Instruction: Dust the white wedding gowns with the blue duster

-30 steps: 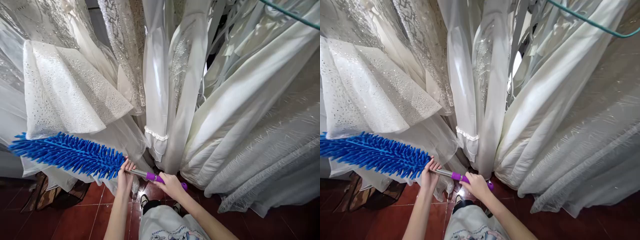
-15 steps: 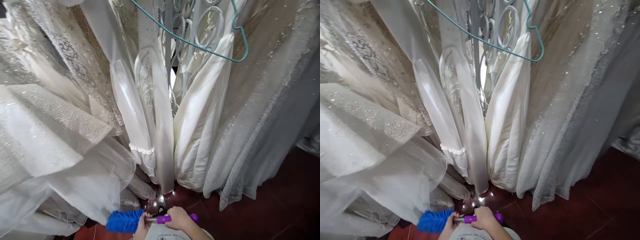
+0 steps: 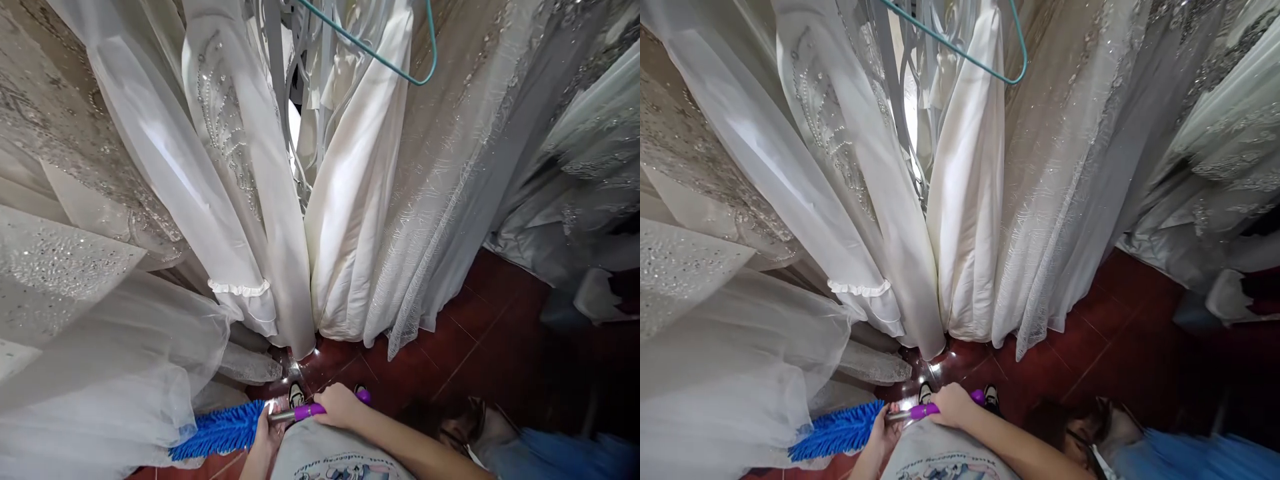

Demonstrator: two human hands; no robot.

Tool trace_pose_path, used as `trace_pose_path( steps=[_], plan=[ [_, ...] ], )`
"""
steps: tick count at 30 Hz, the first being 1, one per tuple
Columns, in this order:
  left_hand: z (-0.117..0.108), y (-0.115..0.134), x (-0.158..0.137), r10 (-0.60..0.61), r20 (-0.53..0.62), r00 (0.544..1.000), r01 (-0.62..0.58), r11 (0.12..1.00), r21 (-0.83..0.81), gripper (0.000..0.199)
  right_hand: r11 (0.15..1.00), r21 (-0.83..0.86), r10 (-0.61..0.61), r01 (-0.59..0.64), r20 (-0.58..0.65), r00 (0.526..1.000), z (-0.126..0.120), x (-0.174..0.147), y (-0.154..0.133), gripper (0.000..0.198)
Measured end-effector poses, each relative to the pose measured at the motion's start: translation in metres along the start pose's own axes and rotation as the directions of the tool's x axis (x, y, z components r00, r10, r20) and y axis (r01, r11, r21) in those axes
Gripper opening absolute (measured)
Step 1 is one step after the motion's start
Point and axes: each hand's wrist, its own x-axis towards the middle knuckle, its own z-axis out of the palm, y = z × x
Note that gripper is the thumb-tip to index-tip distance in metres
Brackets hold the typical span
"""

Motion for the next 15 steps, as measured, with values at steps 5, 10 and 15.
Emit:
trace_pose_path(
  steps=[5,10,15],
  plan=[
    [0.054,-0.067,-0.020,-0.075,0.064,0.995,0.085,0.981,-0.176,0.011,0.998,-0.062,-0.037,0.029,-0.125,0.991,0.012,-0.073,0.081,0.033],
    [0.128,-0.111,-0.061,0.061,0.248,0.967,-0.007,0.977,-0.213,0.016,0.998,-0.055,0.007,-0.027,-0.330,0.944,0.023,-0.137,0.156,0.031],
    [0.175,-0.095,-0.105,0.305,0.367,0.879,-0.244,0.948,-0.203,0.022,1.000,0.018,0.020,-0.013,-0.496,0.868,0.011,-0.138,0.184,0.037]
  ],
)
